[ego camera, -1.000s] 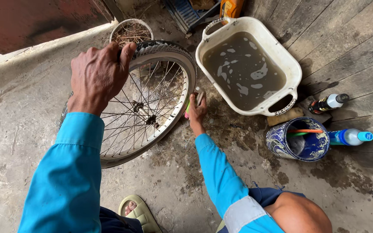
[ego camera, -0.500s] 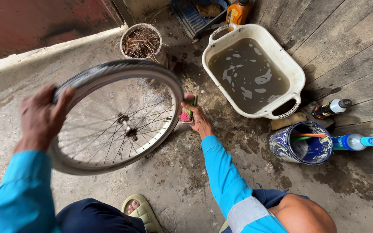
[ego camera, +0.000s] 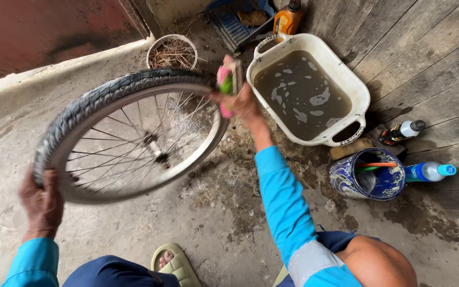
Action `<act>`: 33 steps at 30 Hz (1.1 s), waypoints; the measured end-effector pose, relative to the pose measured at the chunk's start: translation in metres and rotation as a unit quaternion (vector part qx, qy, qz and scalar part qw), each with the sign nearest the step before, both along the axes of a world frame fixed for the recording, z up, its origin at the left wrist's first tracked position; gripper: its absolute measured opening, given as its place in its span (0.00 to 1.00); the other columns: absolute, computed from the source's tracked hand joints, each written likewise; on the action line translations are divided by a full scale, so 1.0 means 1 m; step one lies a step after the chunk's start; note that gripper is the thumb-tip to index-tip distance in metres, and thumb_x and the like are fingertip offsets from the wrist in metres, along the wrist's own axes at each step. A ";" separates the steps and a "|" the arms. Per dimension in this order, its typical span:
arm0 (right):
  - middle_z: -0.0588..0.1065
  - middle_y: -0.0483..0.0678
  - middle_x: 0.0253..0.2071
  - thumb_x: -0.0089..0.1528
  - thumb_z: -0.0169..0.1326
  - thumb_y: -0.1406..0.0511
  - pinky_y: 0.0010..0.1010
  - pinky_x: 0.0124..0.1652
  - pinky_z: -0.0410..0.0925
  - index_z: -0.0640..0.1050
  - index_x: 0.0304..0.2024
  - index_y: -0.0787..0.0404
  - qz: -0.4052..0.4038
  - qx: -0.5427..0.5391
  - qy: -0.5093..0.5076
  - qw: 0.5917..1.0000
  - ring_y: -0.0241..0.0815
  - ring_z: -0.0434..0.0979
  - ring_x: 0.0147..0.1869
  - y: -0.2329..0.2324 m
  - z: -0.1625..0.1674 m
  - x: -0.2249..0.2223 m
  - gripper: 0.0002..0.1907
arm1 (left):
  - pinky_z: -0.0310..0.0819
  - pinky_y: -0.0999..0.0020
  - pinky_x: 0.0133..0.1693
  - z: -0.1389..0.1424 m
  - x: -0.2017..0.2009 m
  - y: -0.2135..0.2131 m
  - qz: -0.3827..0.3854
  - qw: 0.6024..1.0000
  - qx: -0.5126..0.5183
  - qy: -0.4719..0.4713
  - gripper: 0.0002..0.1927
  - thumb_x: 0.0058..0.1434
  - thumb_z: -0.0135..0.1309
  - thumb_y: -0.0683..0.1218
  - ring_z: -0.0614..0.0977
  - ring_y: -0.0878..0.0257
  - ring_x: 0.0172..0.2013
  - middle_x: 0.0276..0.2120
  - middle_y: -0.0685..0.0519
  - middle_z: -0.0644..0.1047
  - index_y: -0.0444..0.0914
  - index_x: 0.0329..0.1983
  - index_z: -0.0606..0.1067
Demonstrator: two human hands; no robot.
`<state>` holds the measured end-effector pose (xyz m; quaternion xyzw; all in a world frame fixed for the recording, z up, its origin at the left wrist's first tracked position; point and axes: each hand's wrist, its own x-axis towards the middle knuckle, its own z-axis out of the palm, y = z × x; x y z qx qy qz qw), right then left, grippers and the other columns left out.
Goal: The person scrubs a bicycle wheel with a sponge and a brush, rotating the wheel to clean the tire, rim, and spokes, then rinses the wheel in a basin of soapy water.
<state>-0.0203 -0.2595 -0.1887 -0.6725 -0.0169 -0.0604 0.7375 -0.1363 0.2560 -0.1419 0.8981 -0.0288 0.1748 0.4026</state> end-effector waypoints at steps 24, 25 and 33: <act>0.76 0.46 0.27 0.55 0.63 0.46 0.53 0.35 0.73 0.74 0.56 0.57 0.080 -0.354 0.227 0.904 0.40 0.71 0.22 -0.170 0.078 0.001 0.34 | 0.69 0.62 0.27 0.105 0.170 -0.251 -0.184 0.895 0.404 -0.037 0.32 0.71 0.52 0.69 0.73 0.60 0.18 0.14 0.49 0.71 0.35 0.31 0.72; 0.73 0.41 0.21 0.56 0.64 0.45 0.47 0.31 0.72 0.74 0.54 0.54 0.100 -0.395 0.275 0.871 0.33 0.68 0.18 -0.195 0.085 -0.012 0.31 | 0.68 0.63 0.26 0.099 0.173 -0.248 -0.199 0.911 0.360 -0.024 0.33 0.71 0.53 0.69 0.72 0.60 0.18 0.15 0.50 0.69 0.35 0.31 0.71; 0.81 0.52 0.33 0.57 0.64 0.49 0.39 0.32 0.69 0.82 0.47 0.58 0.246 -0.561 0.480 0.628 0.44 0.77 0.29 -0.313 0.041 -0.188 0.25 | 0.64 0.67 0.23 0.074 0.194 -0.235 -0.235 0.945 0.224 0.028 0.31 0.74 0.56 0.65 0.71 0.66 0.19 0.16 0.50 0.67 0.34 0.31 0.68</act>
